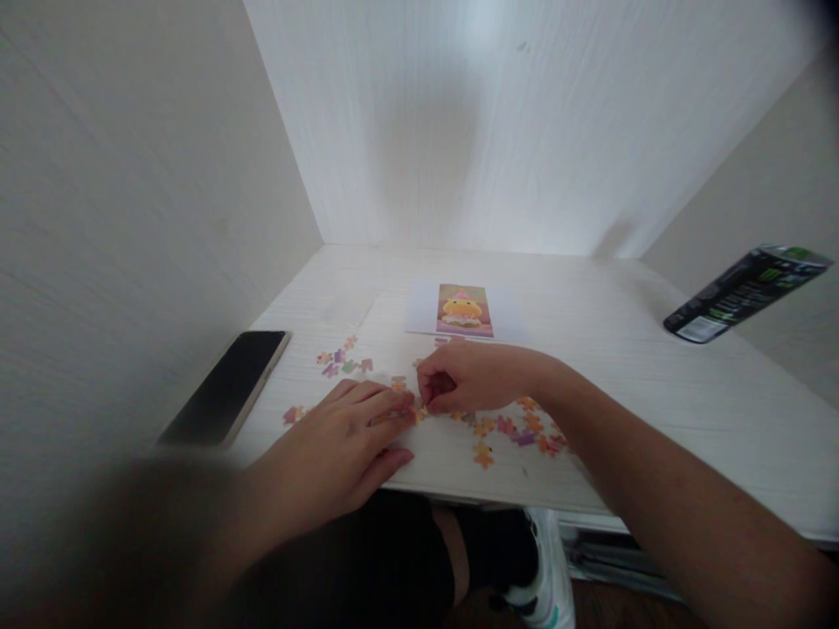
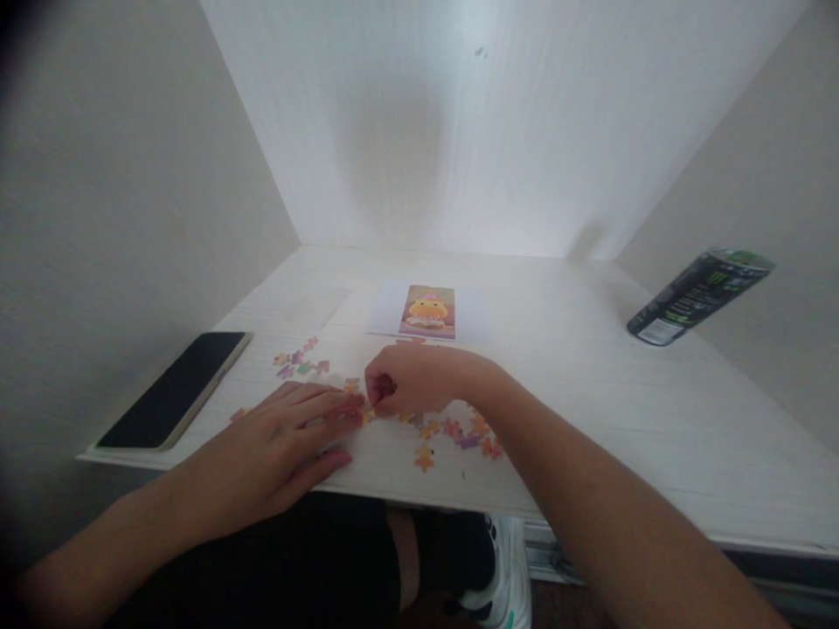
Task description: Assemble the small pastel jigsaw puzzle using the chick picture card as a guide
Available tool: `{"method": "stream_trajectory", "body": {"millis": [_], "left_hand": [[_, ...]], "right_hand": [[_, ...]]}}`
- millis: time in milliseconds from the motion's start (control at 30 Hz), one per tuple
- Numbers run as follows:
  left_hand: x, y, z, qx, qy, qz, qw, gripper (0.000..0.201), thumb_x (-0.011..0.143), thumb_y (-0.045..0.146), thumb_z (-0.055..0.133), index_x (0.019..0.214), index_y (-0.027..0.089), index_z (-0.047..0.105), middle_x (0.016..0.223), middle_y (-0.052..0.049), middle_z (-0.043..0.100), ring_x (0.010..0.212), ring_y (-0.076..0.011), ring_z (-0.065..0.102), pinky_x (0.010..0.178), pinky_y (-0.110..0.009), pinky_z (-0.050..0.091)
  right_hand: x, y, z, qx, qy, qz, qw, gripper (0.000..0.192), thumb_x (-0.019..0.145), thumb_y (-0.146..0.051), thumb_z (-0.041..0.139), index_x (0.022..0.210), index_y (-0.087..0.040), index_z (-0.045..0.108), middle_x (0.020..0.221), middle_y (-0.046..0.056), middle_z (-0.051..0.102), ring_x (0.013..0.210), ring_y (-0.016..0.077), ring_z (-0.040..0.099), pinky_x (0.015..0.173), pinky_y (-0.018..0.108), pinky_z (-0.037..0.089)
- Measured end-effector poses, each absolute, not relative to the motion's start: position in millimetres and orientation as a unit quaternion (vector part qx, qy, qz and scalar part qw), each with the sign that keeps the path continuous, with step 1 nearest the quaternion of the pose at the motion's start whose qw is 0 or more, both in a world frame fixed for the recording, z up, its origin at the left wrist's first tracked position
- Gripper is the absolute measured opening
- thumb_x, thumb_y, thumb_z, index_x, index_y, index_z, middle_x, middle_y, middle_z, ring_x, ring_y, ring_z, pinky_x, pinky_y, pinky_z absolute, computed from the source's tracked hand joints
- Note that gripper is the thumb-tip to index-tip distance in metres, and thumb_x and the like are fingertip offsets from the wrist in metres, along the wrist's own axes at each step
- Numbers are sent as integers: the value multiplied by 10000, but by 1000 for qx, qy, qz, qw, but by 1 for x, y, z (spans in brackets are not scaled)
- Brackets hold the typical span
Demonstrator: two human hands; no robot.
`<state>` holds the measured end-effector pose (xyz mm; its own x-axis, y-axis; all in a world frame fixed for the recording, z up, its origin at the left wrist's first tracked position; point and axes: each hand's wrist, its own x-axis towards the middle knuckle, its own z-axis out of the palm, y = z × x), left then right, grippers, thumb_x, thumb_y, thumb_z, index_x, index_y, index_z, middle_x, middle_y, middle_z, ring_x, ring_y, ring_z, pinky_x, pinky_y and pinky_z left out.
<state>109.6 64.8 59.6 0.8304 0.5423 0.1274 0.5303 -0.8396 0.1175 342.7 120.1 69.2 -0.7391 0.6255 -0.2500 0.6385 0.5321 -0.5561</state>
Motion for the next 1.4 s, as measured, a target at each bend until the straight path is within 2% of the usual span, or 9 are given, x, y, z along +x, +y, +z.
{"method": "stream_trajectory", "body": {"millis": [167,333,500,833,1033,1133,1267,1400], "left_hand": [[109,66,58,956,283,71,43,295,962,335,510,1195,221,651,1288,-63,629,1159,-270,560,1029,-478,427],[109,66,57,954,286,72,49,291,965,337,508,1201,240,647,1294,-55,624,1173,-267,550,1037,-480,414],[110,65,59,953,285,81,54,296,961,328,515,1207,221,639,1278,-69,629,1172,-262,549,1037,-460,416],[109,65,59,957,274,86,49,272,964,321,510,1179,218,641,1261,-75,633,1164,-272,552,1014,-475,433],[112,67,57,960,263,73,64,272,959,313,520,1163,197,657,1223,-71,657,1166,-260,555,1041,-450,435],[113,68,55,960,256,94,58,278,957,308,523,1165,194,668,1217,-73,668,1162,-259,566,1030,-446,451],[110,69,52,958,258,115,53,278,965,287,513,1185,213,665,1230,-58,674,1159,-257,576,1022,-459,461],[104,71,53,950,268,156,46,251,953,239,522,1160,216,663,1231,-73,663,1157,-245,578,1031,-453,452]], "right_hand": [[343,122,69,364,874,-322,9,162,798,-262,611,886,-173,715,790,20,706,638,107,570,572,215,390],[342,117,72,381,874,-301,15,250,766,-382,678,921,-193,729,794,19,712,635,117,577,559,224,382],[338,109,77,387,888,-246,21,182,791,-308,629,890,-205,742,773,17,712,637,121,575,576,235,376],[337,115,72,410,873,-264,10,149,786,-302,642,860,-196,716,803,26,708,644,119,572,565,229,362],[333,123,67,449,852,-269,17,243,718,-387,717,857,-191,686,791,27,697,662,129,575,553,227,368],[337,125,70,444,845,-296,18,217,728,-363,712,853,-186,694,778,23,698,643,119,577,566,228,385],[351,130,76,480,803,-352,-40,191,795,-340,656,858,-161,680,692,8,666,544,95,548,534,227,392],[358,133,79,502,784,-349,-107,216,780,-356,686,840,-149,679,674,4,652,543,93,542,534,229,391]]}}
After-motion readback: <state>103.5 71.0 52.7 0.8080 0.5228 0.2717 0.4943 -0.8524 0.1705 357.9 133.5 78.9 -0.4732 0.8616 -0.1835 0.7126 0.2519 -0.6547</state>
